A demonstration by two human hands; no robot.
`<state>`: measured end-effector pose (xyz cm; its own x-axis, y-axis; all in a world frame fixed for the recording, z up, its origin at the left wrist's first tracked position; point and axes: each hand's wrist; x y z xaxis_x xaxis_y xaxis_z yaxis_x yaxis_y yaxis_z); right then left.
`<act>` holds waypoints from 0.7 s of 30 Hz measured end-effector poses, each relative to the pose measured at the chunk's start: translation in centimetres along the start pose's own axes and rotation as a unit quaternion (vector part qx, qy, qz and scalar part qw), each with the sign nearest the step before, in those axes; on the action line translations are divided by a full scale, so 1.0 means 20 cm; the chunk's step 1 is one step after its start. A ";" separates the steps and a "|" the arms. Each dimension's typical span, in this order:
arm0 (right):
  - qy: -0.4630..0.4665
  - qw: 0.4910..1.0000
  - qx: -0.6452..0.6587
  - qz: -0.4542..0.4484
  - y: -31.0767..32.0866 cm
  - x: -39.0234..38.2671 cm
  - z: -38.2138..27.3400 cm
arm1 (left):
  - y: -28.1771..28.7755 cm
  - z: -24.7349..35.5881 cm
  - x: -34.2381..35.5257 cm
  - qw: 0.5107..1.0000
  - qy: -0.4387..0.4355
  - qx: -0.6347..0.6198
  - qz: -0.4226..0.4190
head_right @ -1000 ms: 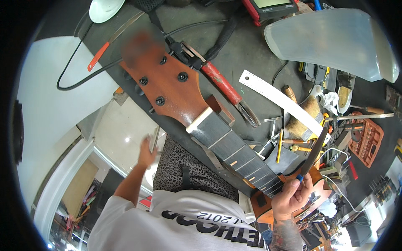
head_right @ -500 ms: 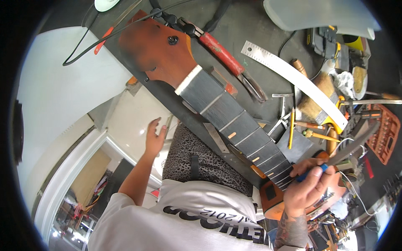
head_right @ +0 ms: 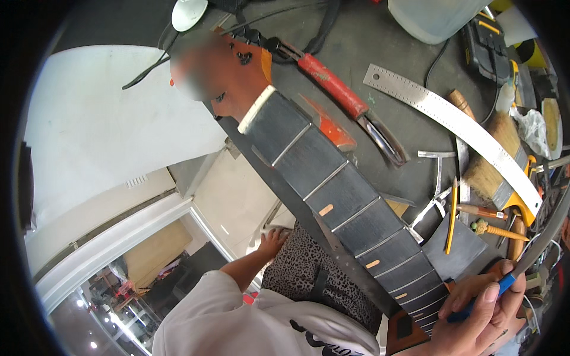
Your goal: The person files the edges of the guitar fretboard using a metal file. They hold the guitar neck with one hand and use the file to smooth the fret ends, moving along the length of the neck. The person switches between different files and repeatedly checks the surface with their fingers.
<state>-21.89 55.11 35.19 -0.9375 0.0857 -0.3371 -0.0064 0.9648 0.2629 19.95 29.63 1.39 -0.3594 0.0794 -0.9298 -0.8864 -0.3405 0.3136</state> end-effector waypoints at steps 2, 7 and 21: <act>0.003 1.000 -0.002 -0.014 0.01 0.00 0.00 | -0.01 -0.05 0.10 0.999 -0.019 -0.033 -0.037; -0.023 0.997 -0.043 0.055 -0.05 -0.01 -0.04 | -0.03 -0.24 0.36 0.977 -0.050 -0.201 -0.046; -0.011 0.991 -0.119 0.061 -0.07 -0.02 -0.04 | 0.85 -0.75 0.60 0.995 -0.056 -0.087 -0.016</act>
<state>-21.81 53.59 35.66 -0.9285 0.2055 -0.3092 0.0216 0.8614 0.5075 4.94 10.69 -7.31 -0.3708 0.1924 -0.9086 -0.8378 -0.4915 0.2378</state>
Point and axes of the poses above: each hand's wrist, its own x-axis towards the middle knuckle, its own y-axis out of the back of the hand, z = x × y, and after that the axes turned 12 degrees about -y, right-handed
